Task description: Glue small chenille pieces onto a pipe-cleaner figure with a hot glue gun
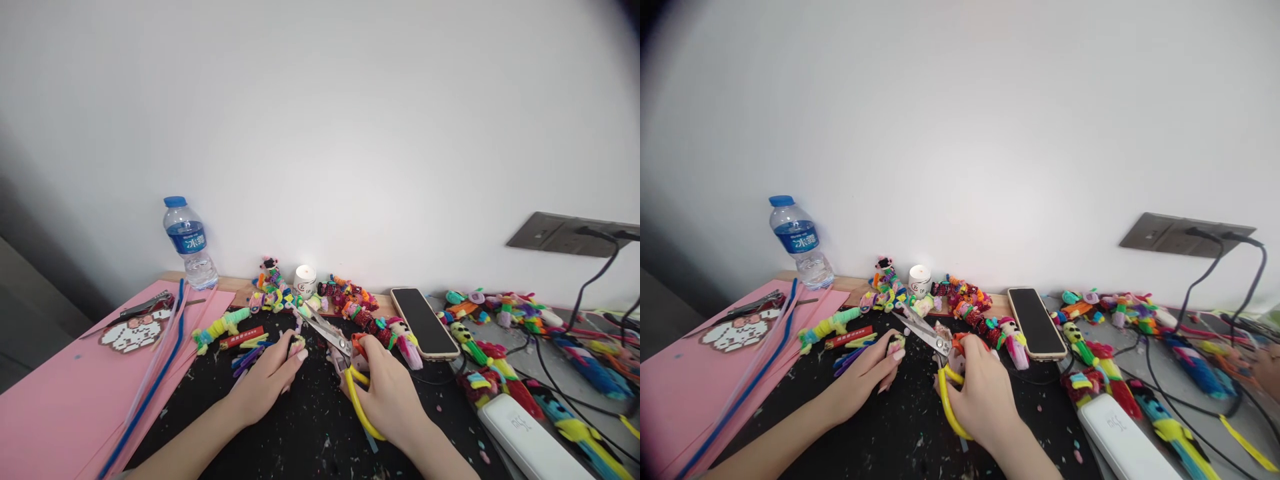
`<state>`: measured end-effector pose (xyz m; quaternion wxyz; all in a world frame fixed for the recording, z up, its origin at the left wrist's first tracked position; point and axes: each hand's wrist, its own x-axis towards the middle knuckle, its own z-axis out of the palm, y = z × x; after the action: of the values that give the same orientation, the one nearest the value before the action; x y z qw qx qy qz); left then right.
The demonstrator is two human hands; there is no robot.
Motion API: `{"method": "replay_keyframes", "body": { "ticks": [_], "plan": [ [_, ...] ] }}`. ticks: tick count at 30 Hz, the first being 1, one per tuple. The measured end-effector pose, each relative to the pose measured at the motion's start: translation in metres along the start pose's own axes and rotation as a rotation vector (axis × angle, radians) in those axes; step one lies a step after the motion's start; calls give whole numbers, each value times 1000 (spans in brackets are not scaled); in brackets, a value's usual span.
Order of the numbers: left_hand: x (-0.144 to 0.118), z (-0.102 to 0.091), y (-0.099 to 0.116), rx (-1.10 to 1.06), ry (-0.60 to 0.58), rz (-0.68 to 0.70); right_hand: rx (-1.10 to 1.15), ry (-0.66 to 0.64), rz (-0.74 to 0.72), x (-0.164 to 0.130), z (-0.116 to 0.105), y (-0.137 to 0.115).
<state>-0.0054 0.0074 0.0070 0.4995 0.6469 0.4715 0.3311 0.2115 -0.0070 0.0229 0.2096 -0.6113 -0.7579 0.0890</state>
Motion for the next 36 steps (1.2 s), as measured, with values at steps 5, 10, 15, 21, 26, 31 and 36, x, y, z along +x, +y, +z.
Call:
{"method": "replay_keyframes", "body": {
  "ticks": [5, 10, 15, 21, 26, 31, 36],
  "plan": [
    [0, 1, 3, -2, -4, 31, 18, 15, -49, 0, -1, -1],
    [4, 1, 3, 87, 6, 57, -93, 17, -89, -2, 1, -1],
    [7, -1, -1, 21, 127, 77, -136, 6, -110, -2, 1, -2],
    [9, -3, 0, 58, 159, 76, -136, -15, -117, -1, -1, -3],
    [8, -3, -1, 103, 157, 76, -147, -13, -120, -1, -3, -3],
    [9, -4, -1, 136, 168, 61, -146, -5, -126, 0, -5, -2],
    [10, -4, -1, 127, 165, 50, -127, -11, -126, 0, -5, -2]
  ]
}}
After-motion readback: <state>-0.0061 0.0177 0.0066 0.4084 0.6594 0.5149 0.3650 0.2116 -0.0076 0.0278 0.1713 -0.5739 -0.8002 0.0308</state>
